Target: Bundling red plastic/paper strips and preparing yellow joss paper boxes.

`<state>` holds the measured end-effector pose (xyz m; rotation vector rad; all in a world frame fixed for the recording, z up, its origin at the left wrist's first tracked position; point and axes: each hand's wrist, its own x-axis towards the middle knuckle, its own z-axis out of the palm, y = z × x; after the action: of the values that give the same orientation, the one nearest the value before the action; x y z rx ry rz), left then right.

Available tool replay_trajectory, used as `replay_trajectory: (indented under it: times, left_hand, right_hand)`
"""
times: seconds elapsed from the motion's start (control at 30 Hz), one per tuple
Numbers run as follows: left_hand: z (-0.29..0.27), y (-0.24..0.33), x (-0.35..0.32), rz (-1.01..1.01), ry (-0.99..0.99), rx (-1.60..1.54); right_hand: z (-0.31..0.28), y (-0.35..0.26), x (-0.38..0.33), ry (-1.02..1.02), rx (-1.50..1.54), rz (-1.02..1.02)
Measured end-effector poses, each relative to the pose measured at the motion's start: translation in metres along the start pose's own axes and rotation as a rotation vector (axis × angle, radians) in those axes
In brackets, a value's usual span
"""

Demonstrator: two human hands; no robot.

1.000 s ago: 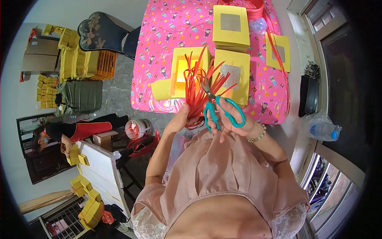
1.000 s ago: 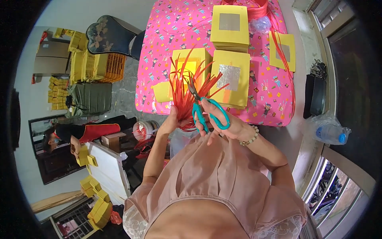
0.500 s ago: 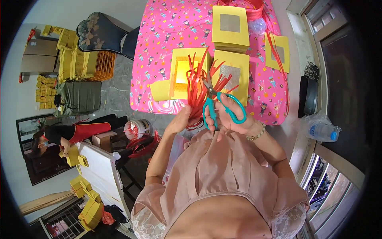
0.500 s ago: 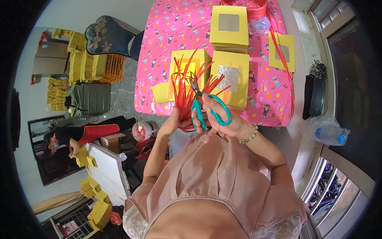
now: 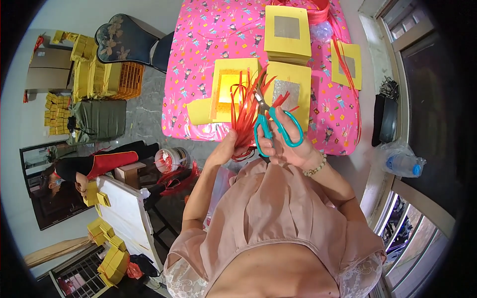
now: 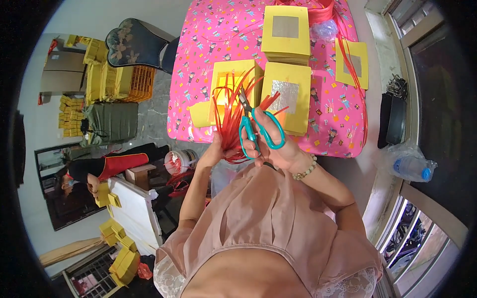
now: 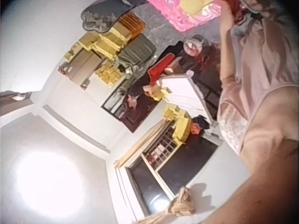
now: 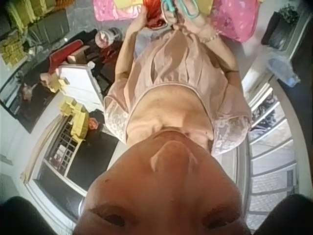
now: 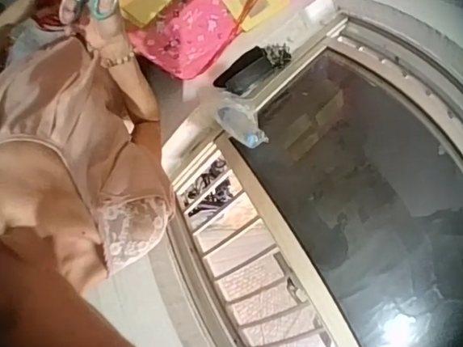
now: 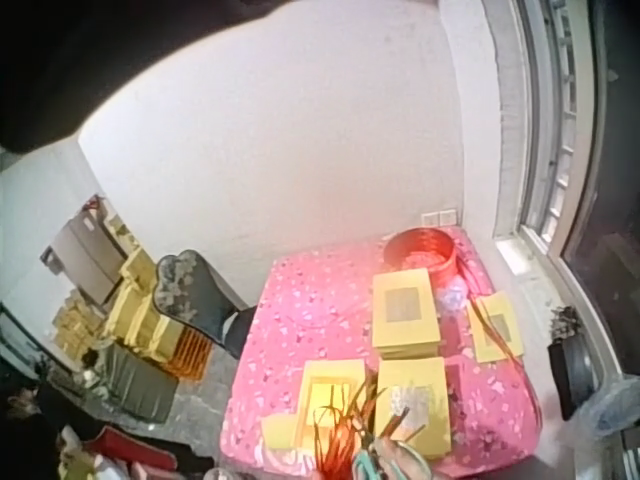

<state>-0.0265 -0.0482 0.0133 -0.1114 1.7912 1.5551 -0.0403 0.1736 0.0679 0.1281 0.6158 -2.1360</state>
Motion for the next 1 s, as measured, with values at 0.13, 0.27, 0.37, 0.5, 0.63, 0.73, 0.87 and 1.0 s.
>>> replay_trajectory:
  times: [0.13,0.27,0.37,0.5,0.63,0.73,0.87,1.0]
  left_hand:
    - [0.007,0.001,0.001,0.063,0.037,-0.058]
    - [0.005,-0.010,0.004,0.145,0.047,-0.133]
    - [0.014,-0.009,0.005,0.208,0.099,-0.174]
    - [0.020,0.006,0.000,0.236,0.036,-0.163]
    - [0.018,0.004,0.002,0.252,-0.031,-0.093]
    - [0.015,0.000,0.002,0.224,-0.013,-0.109]
    - [0.025,0.013,-0.004,0.193,0.051,-0.160]
    - [0.020,0.007,0.000,0.250,0.021,-0.153]
  right_hand:
    - [0.002,0.004,-0.003,0.019,0.039,-0.024]
    - [0.004,0.007,-0.005,0.034,0.098,-0.017]
    - [0.006,0.011,-0.005,0.047,0.102,-0.030]
    - [0.010,0.012,-0.004,0.014,0.173,-0.005]
    - [0.014,0.012,-0.002,-0.001,0.179,0.012]
    - [0.013,0.012,-0.001,-0.004,0.181,0.017]
    - [0.012,0.014,-0.001,0.041,0.172,-0.027]
    - [0.011,0.014,-0.001,0.071,0.232,-0.037]
